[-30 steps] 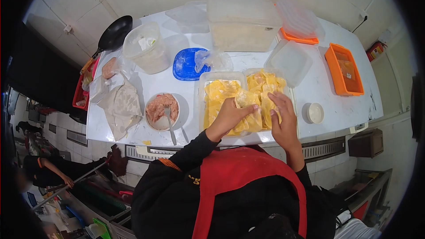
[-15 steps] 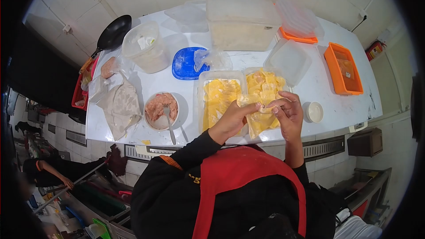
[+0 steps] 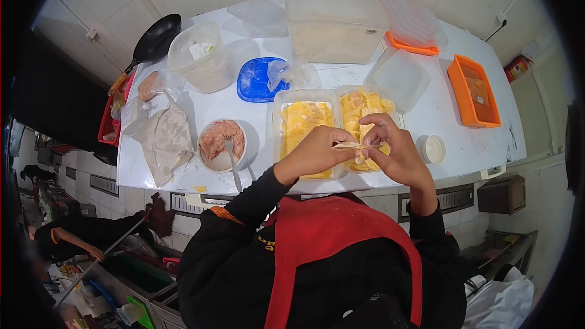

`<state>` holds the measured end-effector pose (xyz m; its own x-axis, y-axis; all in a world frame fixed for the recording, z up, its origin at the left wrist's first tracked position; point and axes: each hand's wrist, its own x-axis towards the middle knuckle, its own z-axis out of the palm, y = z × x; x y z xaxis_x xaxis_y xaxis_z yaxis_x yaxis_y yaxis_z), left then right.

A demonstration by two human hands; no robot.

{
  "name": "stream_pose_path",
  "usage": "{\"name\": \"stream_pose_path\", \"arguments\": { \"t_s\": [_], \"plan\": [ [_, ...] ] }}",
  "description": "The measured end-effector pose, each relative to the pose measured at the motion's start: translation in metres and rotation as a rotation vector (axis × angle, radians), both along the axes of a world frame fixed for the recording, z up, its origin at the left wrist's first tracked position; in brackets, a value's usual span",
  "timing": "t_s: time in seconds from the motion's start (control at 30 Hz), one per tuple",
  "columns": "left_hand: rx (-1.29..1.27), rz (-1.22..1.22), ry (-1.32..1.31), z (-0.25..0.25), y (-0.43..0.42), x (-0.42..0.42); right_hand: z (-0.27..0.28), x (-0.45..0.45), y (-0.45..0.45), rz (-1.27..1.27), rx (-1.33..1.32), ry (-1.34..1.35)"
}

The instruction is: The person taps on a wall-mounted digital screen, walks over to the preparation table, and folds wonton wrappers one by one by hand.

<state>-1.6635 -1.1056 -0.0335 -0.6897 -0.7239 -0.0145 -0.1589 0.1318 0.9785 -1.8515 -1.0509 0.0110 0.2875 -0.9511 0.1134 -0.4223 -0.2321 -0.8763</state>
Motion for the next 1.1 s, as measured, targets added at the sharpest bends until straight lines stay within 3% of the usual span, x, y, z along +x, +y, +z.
{"name": "stream_pose_path", "arguments": {
  "t_s": [0.3, 0.43, 0.5, 0.57, 0.67, 0.93, 1.1],
  "plan": [
    [0.256, 0.025, 0.015, -0.015, -0.001, -0.007, -0.03, -0.006, -0.004, -0.081, 0.217, -0.238],
    [0.262, 0.011, 0.019, -0.041, 0.005, -0.015, -0.046, 0.003, 0.011, -0.183, 0.077, -0.115],
    [0.364, -0.024, -0.021, -0.057, 0.007, -0.016, -0.07, -0.001, 0.017, -0.213, 0.149, -0.262],
    [0.407, 0.004, 0.12, -0.07, 0.012, -0.022, -0.08, -0.006, 0.017, -0.235, 0.232, -0.408],
    [0.479, 0.009, 0.144, -0.08, 0.001, -0.027, -0.09, -0.026, 0.003, -0.209, 0.318, -0.423],
    [0.675, 0.115, 0.486, -0.092, -0.063, -0.057, -0.082, -0.068, -0.115, -0.031, 0.338, -0.285],
    [0.524, 0.245, 0.39, -0.085, -0.078, -0.044, -0.116, -0.093, -0.193, 0.005, 0.435, -0.144]
  ]
}}
